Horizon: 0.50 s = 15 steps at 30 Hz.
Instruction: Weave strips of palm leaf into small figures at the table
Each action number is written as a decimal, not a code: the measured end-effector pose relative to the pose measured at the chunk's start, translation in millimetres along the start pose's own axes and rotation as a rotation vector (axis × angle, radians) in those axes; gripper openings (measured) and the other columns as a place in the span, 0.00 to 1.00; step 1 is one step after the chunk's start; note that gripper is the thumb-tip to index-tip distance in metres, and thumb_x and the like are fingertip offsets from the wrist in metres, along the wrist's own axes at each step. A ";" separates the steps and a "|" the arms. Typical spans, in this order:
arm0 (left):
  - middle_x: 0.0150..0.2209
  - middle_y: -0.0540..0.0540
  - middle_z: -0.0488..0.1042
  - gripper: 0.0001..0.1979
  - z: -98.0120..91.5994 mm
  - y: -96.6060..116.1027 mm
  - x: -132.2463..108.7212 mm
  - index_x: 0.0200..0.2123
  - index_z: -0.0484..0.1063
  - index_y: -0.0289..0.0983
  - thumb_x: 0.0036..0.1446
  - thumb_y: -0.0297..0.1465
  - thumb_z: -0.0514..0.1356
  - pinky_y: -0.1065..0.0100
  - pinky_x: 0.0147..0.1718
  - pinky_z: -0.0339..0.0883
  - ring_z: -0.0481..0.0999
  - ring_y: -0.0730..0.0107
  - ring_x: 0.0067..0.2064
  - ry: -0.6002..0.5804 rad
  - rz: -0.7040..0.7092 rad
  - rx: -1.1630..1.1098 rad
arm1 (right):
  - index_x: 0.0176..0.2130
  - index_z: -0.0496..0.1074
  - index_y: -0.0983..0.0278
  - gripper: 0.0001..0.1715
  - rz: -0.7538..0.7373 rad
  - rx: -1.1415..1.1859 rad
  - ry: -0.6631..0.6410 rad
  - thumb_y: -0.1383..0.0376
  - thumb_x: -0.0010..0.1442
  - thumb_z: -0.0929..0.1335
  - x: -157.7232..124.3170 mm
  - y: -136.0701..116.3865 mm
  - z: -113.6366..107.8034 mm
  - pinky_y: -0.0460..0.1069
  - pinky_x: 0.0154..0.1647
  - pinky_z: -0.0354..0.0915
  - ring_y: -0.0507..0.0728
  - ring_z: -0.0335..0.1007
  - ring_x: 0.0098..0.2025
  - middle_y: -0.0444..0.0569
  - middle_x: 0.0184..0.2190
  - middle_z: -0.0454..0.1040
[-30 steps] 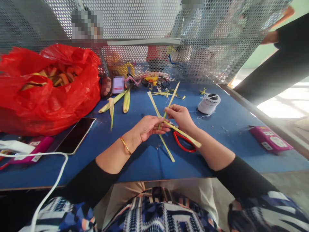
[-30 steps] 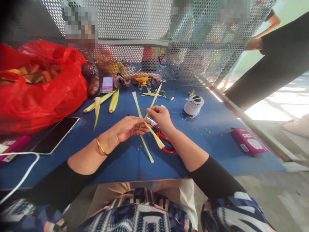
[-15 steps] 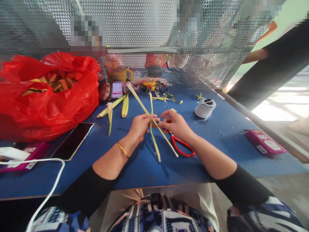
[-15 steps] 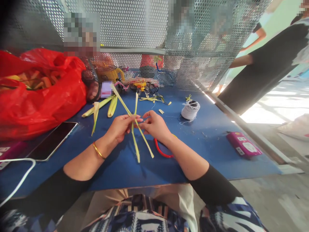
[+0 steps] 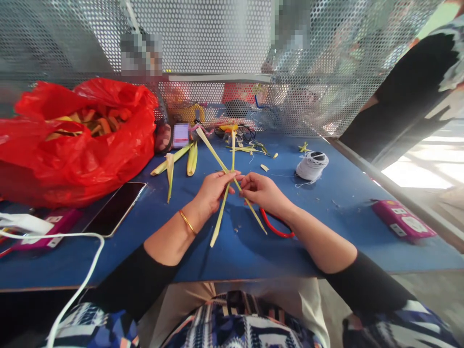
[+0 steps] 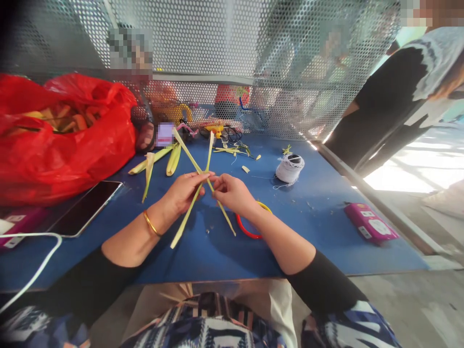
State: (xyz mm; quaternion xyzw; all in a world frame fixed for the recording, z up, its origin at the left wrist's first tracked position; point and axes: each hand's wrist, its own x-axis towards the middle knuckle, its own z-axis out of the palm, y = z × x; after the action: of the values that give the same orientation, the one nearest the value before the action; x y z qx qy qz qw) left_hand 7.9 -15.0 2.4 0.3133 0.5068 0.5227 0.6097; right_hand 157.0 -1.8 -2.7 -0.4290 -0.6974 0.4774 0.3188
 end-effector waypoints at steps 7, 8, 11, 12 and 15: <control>0.31 0.44 0.80 0.08 -1.0 1.5 1.9 0.31 0.76 0.32 0.59 0.23 0.57 0.75 0.29 0.71 0.77 0.76 0.27 -0.052 -0.174 -0.296 | 0.35 0.66 0.61 0.03 -0.309 -0.781 0.217 0.67 0.56 0.66 -4.8 3.1 0.4 0.47 0.28 0.58 0.54 0.67 0.29 0.46 0.29 0.73; 0.30 0.45 0.79 0.08 -0.8 1.1 2.3 0.31 0.75 0.32 0.59 0.22 0.56 0.75 0.29 0.71 0.77 0.76 0.28 -0.042 -0.162 -0.306 | 0.38 0.68 0.62 0.06 -0.416 -0.876 0.233 0.66 0.58 0.66 -6.0 2.1 0.9 0.48 0.30 0.59 0.56 0.68 0.33 0.49 0.33 0.74; 0.27 0.47 0.78 0.09 0.5 -0.5 2.8 0.30 0.75 0.32 0.59 0.23 0.56 0.76 0.31 0.70 0.76 0.77 0.28 -0.036 -0.110 -0.285 | 0.48 0.69 0.63 0.13 -0.764 -1.074 0.241 0.65 0.63 0.64 -8.5 -0.8 1.9 0.52 0.40 0.62 0.58 0.68 0.40 0.54 0.41 0.74; 0.27 0.47 0.78 0.09 1.1 -1.1 2.5 0.30 0.76 0.32 0.60 0.23 0.56 0.76 0.31 0.69 0.76 0.77 0.28 -0.048 -0.087 -0.269 | 0.48 0.70 0.63 0.13 -0.854 -1.121 0.249 0.65 0.64 0.63 -9.0 -1.4 2.1 0.52 0.42 0.62 0.58 0.68 0.40 0.54 0.41 0.74; 0.26 0.47 0.77 0.09 3.3 -3.0 0.7 0.34 0.77 0.33 0.60 0.24 0.56 0.77 0.28 0.67 0.75 0.76 0.29 -0.096 -0.049 -0.211 | 0.44 0.73 0.62 0.11 -1.070 -1.215 0.275 0.67 0.66 0.62 -9.6 -1.3 2.9 0.53 0.48 0.60 0.57 0.67 0.42 0.51 0.39 0.75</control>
State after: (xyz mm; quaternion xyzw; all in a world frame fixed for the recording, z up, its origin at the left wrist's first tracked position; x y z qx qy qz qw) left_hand 12.0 -14.6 0.5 0.2594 0.4266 0.5428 0.6753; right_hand 158.3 -11.9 -2.8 -0.1907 -0.8993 -0.2571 0.2981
